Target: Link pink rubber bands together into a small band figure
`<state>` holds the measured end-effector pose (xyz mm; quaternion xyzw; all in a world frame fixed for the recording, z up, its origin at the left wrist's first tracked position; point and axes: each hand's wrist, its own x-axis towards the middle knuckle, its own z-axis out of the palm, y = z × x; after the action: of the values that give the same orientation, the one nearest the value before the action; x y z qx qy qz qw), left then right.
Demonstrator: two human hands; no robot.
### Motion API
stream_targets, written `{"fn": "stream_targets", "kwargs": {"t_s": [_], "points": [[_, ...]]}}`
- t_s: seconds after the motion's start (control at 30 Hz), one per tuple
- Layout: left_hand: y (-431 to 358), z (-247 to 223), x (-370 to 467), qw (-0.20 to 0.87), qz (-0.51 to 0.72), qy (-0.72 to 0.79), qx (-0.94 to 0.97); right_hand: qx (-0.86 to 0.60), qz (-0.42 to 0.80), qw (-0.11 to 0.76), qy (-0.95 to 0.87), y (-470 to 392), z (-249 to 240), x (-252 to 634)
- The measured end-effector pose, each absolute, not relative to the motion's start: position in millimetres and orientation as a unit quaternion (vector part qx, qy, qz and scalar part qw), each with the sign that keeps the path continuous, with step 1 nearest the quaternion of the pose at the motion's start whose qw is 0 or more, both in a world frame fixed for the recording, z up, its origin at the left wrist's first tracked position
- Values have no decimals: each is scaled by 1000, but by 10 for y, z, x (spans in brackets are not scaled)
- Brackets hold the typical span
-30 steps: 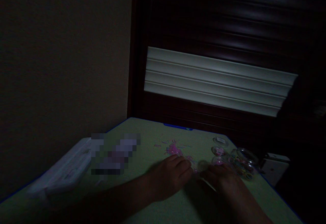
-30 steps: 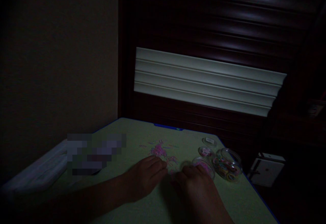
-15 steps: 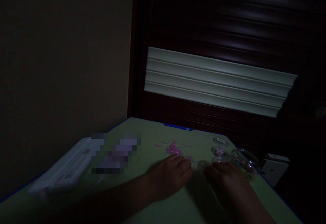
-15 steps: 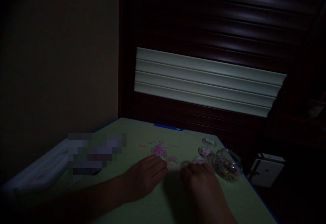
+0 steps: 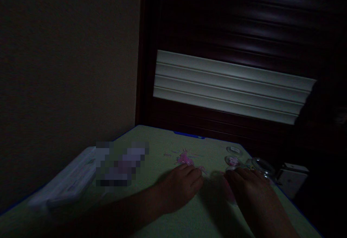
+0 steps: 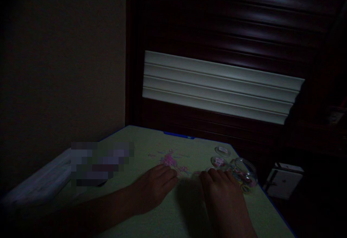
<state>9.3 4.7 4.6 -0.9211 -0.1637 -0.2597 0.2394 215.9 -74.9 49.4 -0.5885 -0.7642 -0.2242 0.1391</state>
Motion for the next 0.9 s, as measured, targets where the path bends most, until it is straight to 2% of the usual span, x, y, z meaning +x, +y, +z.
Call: {"fn": "stream_targets", "kwargs": {"t_s": [0.27, 0.53, 0.9], "points": [[73, 17, 103, 253, -279, -152, -914, -655, -282, 91, -696, -792, 585, 2273], [65, 23, 97, 255, -276, -154, -914, -680, -284, 53, -674, -818, 591, 2268], [69, 24, 99, 250, -282, -148, -914, -674, -246, 61, -694, -773, 552, 2283]]}}
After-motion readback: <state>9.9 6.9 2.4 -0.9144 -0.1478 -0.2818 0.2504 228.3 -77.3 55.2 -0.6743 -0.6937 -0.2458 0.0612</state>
